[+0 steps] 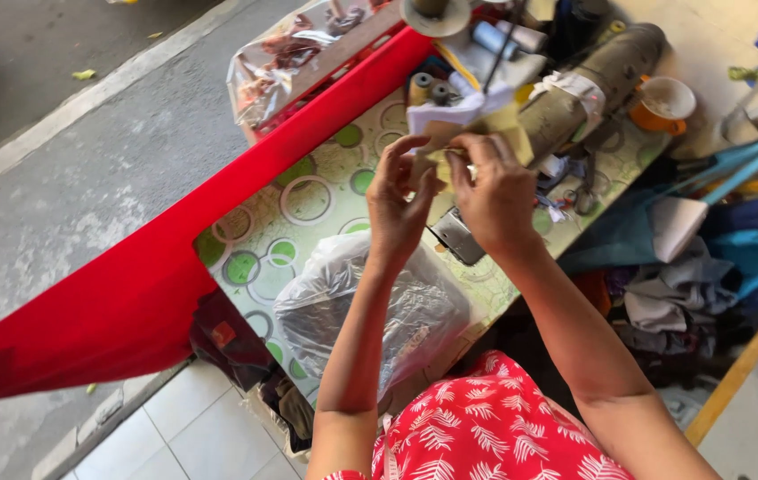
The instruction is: Folding a pair of pants, placing them in a plastic bag, then removing them to measure the waist and inseam with a tape measure for quality control.
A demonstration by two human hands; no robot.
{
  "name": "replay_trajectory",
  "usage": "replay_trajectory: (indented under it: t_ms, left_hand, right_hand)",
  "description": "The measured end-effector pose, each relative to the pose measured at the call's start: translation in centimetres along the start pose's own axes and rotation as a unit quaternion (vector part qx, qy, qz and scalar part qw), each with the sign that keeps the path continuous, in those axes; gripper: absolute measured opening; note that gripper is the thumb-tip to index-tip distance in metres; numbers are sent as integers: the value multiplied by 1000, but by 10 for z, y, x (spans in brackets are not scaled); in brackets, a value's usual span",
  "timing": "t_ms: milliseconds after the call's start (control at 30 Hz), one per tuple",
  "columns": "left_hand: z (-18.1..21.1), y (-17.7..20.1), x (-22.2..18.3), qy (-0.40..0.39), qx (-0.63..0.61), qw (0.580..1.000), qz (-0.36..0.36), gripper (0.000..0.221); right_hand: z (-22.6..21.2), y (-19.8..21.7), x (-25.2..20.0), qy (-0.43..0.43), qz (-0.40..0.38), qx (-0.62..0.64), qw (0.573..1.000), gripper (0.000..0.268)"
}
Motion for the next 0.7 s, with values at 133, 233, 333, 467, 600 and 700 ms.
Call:
replay_trajectory:
  t_ms: [133,233,333,467,600,700]
  left_hand:
    - [9,5,4,18,5,1000,-25,32]
    - [13,5,3,38,-20,999,-17,46]
    - [22,6,4,38,0,999,-31,56]
    - [21,12,1,49,4,998,-36,61]
    - [26,15,2,40,55,996,-59,58]
    - [23,19,2,44,66,994,-70,65]
  right_hand:
    - [-5,0,-4,-10,5,-43,999,14]
    - [-11,1,-3,-11,-8,-40,999,15]
    - [-23,1,1,-19,8,-43,999,10]
    - [-29,-4,-5,-8,29,-119,992,11]
    - [-31,-5,-3,21,25,-150,988,9]
    - [-41,12,5,73,21,-183,980,14]
Point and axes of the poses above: each hand's wrist, its own x-axis towards the middle knuckle, its own y-axis out of the back of the hand, z = x × y, the point moved 2 cm from there along x, towards the middle knuckle, and after that the axes turned 11 degrees about -y, right-handed, at the moved point
